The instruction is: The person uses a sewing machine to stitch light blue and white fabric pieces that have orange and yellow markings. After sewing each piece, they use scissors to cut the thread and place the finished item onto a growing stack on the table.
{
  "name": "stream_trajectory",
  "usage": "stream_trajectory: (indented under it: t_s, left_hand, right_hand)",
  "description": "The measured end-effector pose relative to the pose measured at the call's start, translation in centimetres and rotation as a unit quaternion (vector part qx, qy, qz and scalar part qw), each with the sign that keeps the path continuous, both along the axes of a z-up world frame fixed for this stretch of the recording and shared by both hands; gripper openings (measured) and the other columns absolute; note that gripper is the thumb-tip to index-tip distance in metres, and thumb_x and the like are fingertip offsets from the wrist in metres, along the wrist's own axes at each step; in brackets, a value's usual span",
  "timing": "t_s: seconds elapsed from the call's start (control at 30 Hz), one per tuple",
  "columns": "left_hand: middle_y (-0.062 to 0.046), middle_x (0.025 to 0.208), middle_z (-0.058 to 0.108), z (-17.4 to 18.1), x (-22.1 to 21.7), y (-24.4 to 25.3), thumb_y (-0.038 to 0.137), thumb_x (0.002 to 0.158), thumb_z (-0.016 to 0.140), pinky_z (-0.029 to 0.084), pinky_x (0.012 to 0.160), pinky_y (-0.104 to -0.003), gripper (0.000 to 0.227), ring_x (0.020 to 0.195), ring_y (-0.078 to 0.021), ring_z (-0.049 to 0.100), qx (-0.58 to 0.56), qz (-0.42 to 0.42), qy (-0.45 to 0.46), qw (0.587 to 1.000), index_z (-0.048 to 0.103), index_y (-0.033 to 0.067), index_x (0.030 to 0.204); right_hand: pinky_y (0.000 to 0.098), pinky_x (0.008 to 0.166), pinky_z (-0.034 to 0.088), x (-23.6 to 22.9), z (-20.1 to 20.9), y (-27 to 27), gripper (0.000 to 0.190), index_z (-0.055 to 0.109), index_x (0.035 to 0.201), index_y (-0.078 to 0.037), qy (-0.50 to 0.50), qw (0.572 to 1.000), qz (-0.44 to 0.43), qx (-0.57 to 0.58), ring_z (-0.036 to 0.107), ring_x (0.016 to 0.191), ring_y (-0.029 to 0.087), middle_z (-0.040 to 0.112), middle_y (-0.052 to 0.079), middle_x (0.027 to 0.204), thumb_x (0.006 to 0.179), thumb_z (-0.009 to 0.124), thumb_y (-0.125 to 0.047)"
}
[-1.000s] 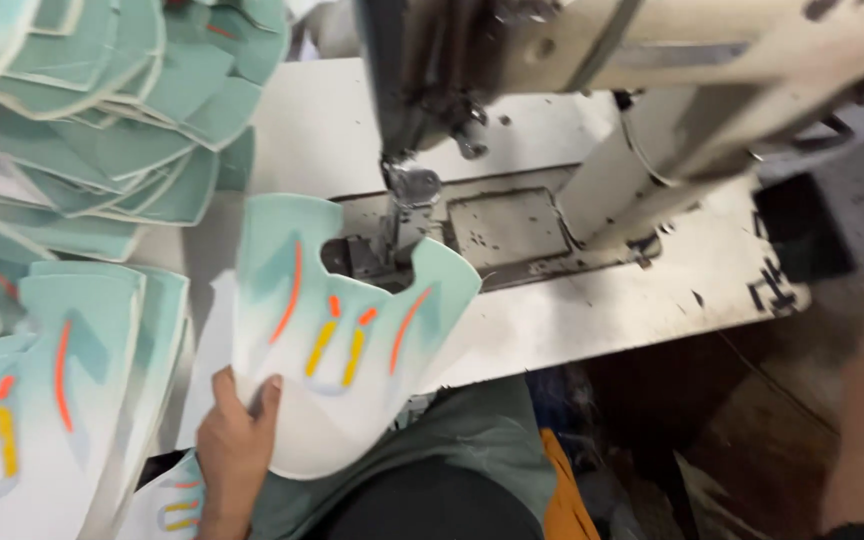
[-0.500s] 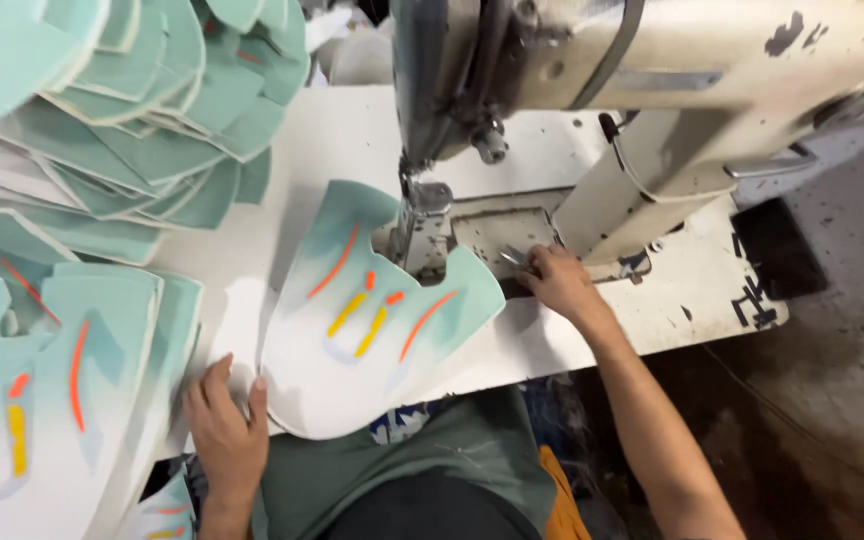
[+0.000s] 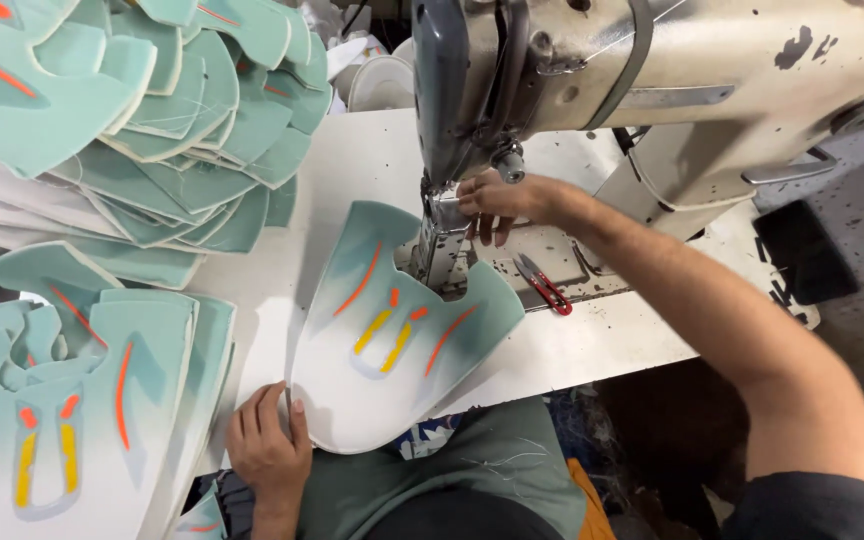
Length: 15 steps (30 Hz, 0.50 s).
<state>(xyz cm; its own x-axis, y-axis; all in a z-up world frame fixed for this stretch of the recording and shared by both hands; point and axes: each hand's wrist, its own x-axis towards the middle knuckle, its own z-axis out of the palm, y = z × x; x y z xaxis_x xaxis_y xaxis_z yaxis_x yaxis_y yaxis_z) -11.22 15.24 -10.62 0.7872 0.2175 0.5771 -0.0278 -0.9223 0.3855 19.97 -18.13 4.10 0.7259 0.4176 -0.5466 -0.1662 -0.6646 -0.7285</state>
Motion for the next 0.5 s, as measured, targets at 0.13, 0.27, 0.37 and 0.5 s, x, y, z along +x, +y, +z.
stream_trajectory:
  t_s: [0.13, 0.27, 0.37, 0.5]
  left_hand:
    - [-0.007, 0.118, 0.067, -0.3, 0.1, -0.1, 0.027, 0.100, 0.062, 0.049, 0.093, -0.045, 0.026, 0.108, -0.0312, 0.062, 0.009, 0.012, 0.000, 1.000, 0.070, 0.0089, 0.118]
    - [-0.006, 0.118, 0.068, -0.1, 0.1, -0.2, 0.025, 0.099, 0.063, 0.049, 0.092, -0.044, 0.025, 0.106, -0.0305, 0.063, 0.010, 0.020, 0.008, 1.000, 0.071, 0.0092, 0.116]
    - [-0.006, 0.118, 0.068, 0.0, 0.1, 0.1, 0.024, 0.099, 0.063, 0.049, 0.093, -0.044, 0.024, 0.106, -0.0303, 0.063, 0.013, 0.013, -0.002, 1.000, 0.071, 0.0089, 0.116]
    - [-0.005, 0.116, 0.069, 0.3, 0.4, -0.4, 0.022, 0.098, 0.063, 0.050, 0.091, -0.043, 0.021, 0.104, -0.0300, 0.063, 0.011, 0.019, -0.005, 1.000, 0.071, 0.0092, 0.113]
  right_hand:
    - [0.0319, 0.055, 0.059, -1.5, 2.8, -0.2, 0.026, 0.055, 0.115, -0.004, 0.030, 0.998, 0.009, 0.061, 0.070, 0.065, 0.018, 0.073, 0.011, 0.084, 0.098, 0.055, -0.023]
    - [0.0327, 0.058, 0.060, 1.5, -2.7, -1.3, 0.026, 0.061, 0.106, 0.003, -0.012, 1.000, 0.020, -0.022, 0.073, 0.068, 0.020, 0.073, 0.016, 0.084, 0.100, 0.056, -0.022]
    - [0.0354, 0.054, 0.054, 2.5, -5.6, -4.2, 0.027, 0.066, 0.103, 0.005, 0.016, 0.999, -0.030, 0.039, 0.069, 0.065, 0.025, 0.071, 0.018, 0.082, 0.093, 0.045, -0.010]
    - [0.0341, 0.074, 0.064, -1.1, -2.7, -4.7, 0.019, 0.066, 0.106, 0.003, -0.011, 0.970, -0.080, 0.230, 0.072, 0.079, 0.020, 0.071, 0.009, 0.087, 0.089, 0.061, -0.003]
